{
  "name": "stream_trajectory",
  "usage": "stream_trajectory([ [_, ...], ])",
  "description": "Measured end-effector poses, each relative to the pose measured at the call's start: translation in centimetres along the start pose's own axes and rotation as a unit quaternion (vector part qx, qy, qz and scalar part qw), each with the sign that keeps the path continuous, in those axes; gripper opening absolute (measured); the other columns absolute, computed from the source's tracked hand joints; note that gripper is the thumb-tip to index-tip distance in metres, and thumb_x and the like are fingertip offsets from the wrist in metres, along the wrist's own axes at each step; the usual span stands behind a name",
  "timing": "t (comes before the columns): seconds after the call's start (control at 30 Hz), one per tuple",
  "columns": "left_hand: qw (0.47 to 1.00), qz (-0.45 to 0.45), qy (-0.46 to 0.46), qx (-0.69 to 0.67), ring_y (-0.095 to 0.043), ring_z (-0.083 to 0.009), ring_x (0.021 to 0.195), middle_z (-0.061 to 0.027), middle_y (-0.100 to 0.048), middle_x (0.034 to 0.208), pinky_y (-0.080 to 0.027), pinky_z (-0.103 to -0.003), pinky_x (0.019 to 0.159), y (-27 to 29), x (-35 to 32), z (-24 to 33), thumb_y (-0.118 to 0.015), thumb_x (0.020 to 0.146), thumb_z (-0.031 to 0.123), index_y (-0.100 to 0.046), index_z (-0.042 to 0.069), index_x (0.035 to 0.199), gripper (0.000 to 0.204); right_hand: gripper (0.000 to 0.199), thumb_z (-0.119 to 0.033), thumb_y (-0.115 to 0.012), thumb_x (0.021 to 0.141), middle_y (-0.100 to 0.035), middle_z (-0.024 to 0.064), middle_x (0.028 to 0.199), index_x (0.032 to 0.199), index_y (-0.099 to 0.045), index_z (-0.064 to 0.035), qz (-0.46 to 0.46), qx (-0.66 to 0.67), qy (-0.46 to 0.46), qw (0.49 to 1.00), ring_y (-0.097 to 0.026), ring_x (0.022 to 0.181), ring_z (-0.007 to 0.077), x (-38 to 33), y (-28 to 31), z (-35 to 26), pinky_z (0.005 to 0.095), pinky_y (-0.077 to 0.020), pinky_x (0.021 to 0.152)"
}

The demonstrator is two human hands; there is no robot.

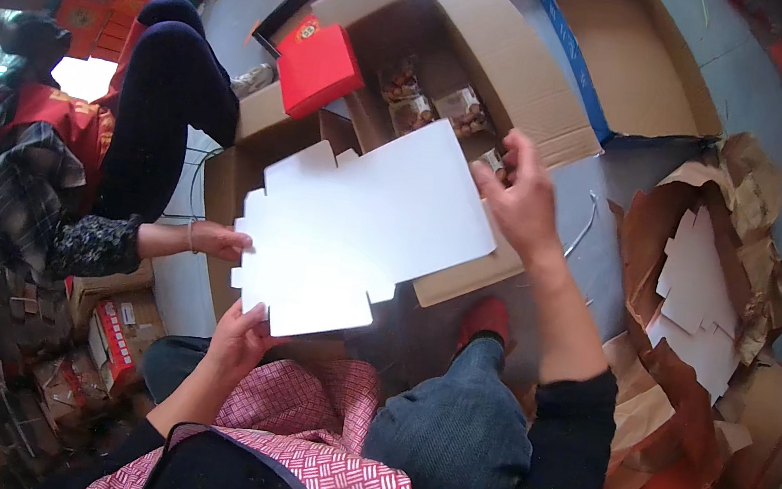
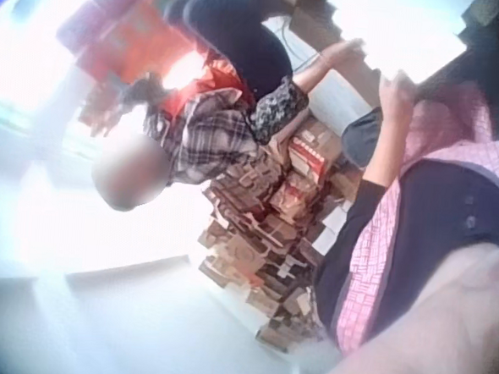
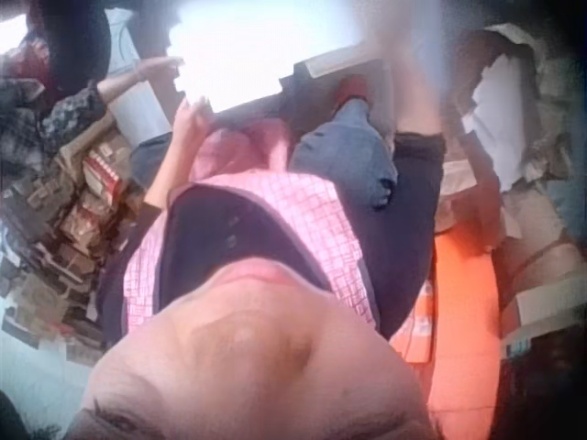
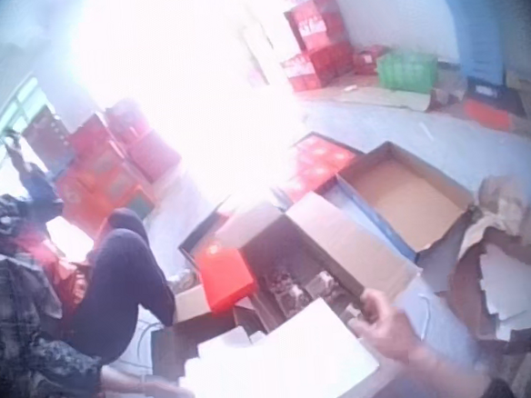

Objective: The person assembles small red boxes from flat cardboard pieces, folding the flaps and tucking them to form the box shape. They place the finished boxes into a larger cardboard carton and repeat the process with additional pieces.

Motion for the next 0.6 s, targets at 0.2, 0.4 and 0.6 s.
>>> stream_trajectory([
  [0.2,0.999,-0.026,-0.036,-0.020,-0.061,-0.0162,0.085,-0.0052,-0.061,0.098,-0.056,-0.031,0.066,1.0,0.7,-0.9,-0.062,0.087,0.013,-0.050,0.007,0.114,0.031,0.043,-0.016,-0.067,0.080,-0.065,0.0121,0.097,0.116,-0.054,0.0036,-0.103,0.017,-0.092,0.990,-0.062,0.082,0.0164,-1.9,-2.9,1.0,0.0286,-0.0500,0.076],
  [0.4,0.989,-0.129,-0.070,-0.019,-0.066,-0.0203,0.073,-0.0117,-0.064,0.095,-0.058,-0.032,0.062,-0.9,-0.3,-1.4,-0.051,0.092,0.006,-0.052,0.005,0.110,0.017,0.023,-0.002,-0.059,0.085,-0.066,0.0018,0.094,0.108,-0.061,0.0009,0.036,0.291,-0.142,0.946,-0.059,0.082,0.0087,-10.6,5.8,-1.6,0.0263,-0.0490,0.075],
  [0.6,0.974,-0.216,-0.050,0.043,-0.066,-0.0232,0.082,-0.0156,-0.063,0.108,-0.056,-0.033,0.071,-3.8,-2.5,-0.9,-0.051,0.094,0.012,-0.052,0.003,0.119,0.026,0.020,-0.001,-0.059,0.084,-0.062,0.0063,0.103,0.104,-0.059,-0.0019,0.482,0.304,-0.143,0.809,-0.057,0.093,0.0150,-33.6,22.0,2.5,0.0295,-0.0441,0.085],
])
Point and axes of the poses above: each hand's wrist, its own x-axis towards the middle knuckle, its own y-axis out of the back of the hand, z = x × y, the point moved 5 cm from there along x, towards the middle knuckle
